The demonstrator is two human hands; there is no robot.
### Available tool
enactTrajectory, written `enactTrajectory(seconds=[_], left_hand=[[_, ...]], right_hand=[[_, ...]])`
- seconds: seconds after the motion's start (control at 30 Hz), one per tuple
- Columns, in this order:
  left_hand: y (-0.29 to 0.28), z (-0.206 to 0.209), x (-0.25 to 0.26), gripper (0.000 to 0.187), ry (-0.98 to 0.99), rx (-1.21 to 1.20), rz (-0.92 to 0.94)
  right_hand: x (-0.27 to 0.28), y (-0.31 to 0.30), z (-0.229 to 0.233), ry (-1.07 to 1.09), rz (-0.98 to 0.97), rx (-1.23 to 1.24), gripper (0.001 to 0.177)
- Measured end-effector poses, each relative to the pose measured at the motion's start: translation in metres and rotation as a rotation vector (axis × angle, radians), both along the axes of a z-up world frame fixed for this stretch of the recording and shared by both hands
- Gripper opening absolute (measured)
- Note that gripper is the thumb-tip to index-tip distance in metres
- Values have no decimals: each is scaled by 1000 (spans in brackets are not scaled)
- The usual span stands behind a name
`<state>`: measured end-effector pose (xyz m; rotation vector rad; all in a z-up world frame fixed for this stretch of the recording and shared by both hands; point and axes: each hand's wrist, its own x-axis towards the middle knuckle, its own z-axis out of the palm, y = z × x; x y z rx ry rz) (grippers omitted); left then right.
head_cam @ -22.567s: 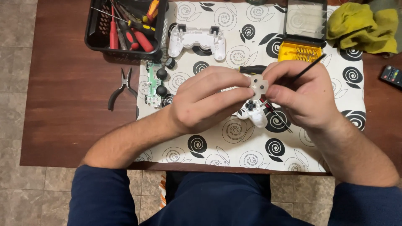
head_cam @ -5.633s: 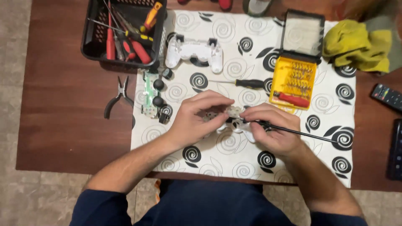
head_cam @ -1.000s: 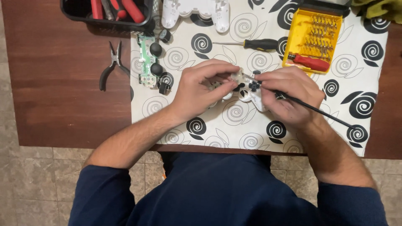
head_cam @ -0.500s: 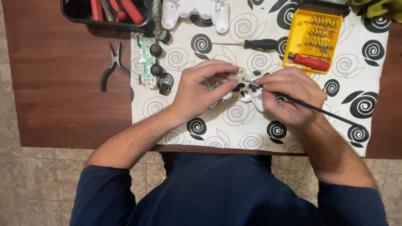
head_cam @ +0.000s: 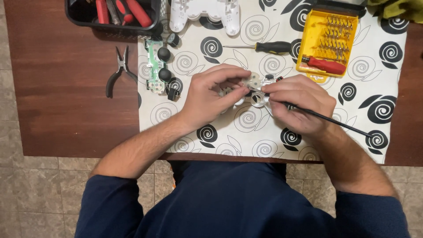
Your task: Cleaning the internal components of a disassembled game controller using a small brush and a cloth.
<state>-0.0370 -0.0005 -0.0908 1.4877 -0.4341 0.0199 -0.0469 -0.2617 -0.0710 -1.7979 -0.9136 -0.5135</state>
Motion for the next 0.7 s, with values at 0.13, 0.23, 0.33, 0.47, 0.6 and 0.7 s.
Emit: enactTrajectory(seconds=[0.13,0.23,0.33,0.47,0.6,0.7], left_hand=[[1,1,1,30,-4,-12,14],[1,2,1,30,-3,-23,18],[2,2,1,29,-8,-11,18],[1,2,0,30,-1,-24,15],[-2,5,-3,30,1,-26,31],[-1,9,-1,30,-11,-10,37]], right_hand=[[3,-4,-8,-7,10,5,6],[5,-10,-15,-32,-27,3,7],[4,-7,-13,-44,-19,14,5],[5,-10,-17,-36,-25,0,7],[6,-18,-15,-18,-77,-28,8],[10,-11,11,-5,-51,-45,6]])
